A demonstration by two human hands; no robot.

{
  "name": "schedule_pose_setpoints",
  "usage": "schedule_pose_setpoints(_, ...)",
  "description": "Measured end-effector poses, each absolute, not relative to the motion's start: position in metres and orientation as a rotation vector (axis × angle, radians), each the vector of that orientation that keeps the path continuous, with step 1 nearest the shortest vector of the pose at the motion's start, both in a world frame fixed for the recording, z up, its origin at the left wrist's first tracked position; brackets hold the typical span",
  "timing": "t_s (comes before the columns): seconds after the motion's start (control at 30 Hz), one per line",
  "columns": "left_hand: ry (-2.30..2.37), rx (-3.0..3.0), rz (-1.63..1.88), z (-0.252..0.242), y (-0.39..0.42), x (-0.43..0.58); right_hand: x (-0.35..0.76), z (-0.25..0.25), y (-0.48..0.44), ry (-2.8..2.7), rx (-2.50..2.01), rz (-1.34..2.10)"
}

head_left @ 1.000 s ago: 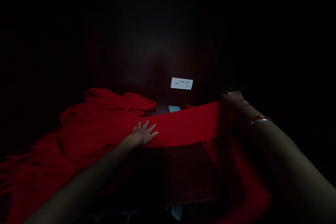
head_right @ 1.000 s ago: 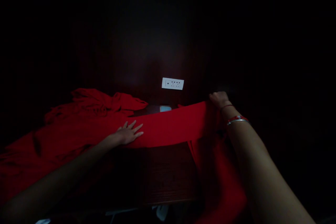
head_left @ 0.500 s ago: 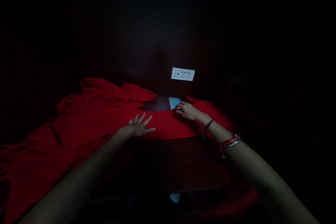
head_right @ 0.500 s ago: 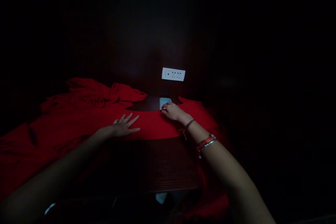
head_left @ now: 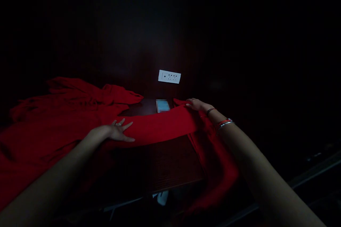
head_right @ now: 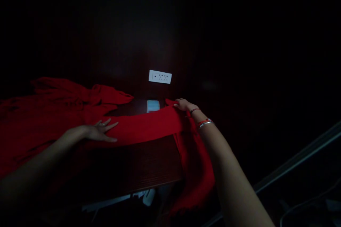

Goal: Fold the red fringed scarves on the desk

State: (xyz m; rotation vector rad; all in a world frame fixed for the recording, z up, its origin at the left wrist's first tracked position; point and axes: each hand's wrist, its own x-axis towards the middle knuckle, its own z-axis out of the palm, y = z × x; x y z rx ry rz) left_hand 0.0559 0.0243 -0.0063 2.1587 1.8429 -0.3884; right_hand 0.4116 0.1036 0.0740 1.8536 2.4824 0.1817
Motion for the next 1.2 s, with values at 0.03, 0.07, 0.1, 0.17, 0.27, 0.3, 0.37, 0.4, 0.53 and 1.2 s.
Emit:
schedule_pose_setpoints(0.03, 1.836, 2.154, -0.392, -0.006, 0.025, 0.055, 0.421, 0.077, 0.105, 2.446, 1.875, 0.103)
schedule_pose_setpoints(0.07, 1.833, 2.150, -0.398, -0.005, 0.026, 0.055, 0.428, 0.079, 0.106, 2.427, 1.898, 0.028)
schedule_pose_setpoints(0.1, 1.838, 2.147, -0.405, -0.004, 0.027, 0.057, 0.433, 0.080, 0.108, 2.425, 1.916, -0.035)
schedule_pose_setpoints(0.17, 1.845, 2.177, -0.382, 0.000, 0.025, 0.067, 0.439, 0.079, 0.113, 2.455, 1.895, -0.115)
schedule_pose_setpoints(0.27, 1.711, 2.393, -0.227, 0.006, 0.013, 0.101, 0.437, 0.076, 0.124, 2.482, 1.798, -0.103)
schedule_pose_setpoints(0.3, 1.606, 2.513, -0.162, 0.007, 0.007, 0.115, 0.434, 0.076, 0.127, 2.487, 1.781, -0.055)
schedule_pose_setpoints(0.37, 1.396, 2.760, -0.063, 0.006, -0.002, 0.142, 0.427, 0.075, 0.128, 2.529, 1.783, 0.108)
schedule_pose_setpoints(0.4, 1.322, 2.842, -0.049, 0.004, -0.006, 0.152, 0.422, 0.075, 0.125, 2.572, 1.791, 0.194)
schedule_pose_setpoints(0.53, 1.202, 2.958, -0.097, -0.005, -0.005, 0.163, 0.402, 0.067, 0.091, 2.879, 1.685, 0.248)
schedule_pose_setpoints(1.2, 1.150, 2.906, 0.610, 0.004, 0.042, 0.086, 0.376, 0.007, 0.022, 3.245, 1.545, 0.518)
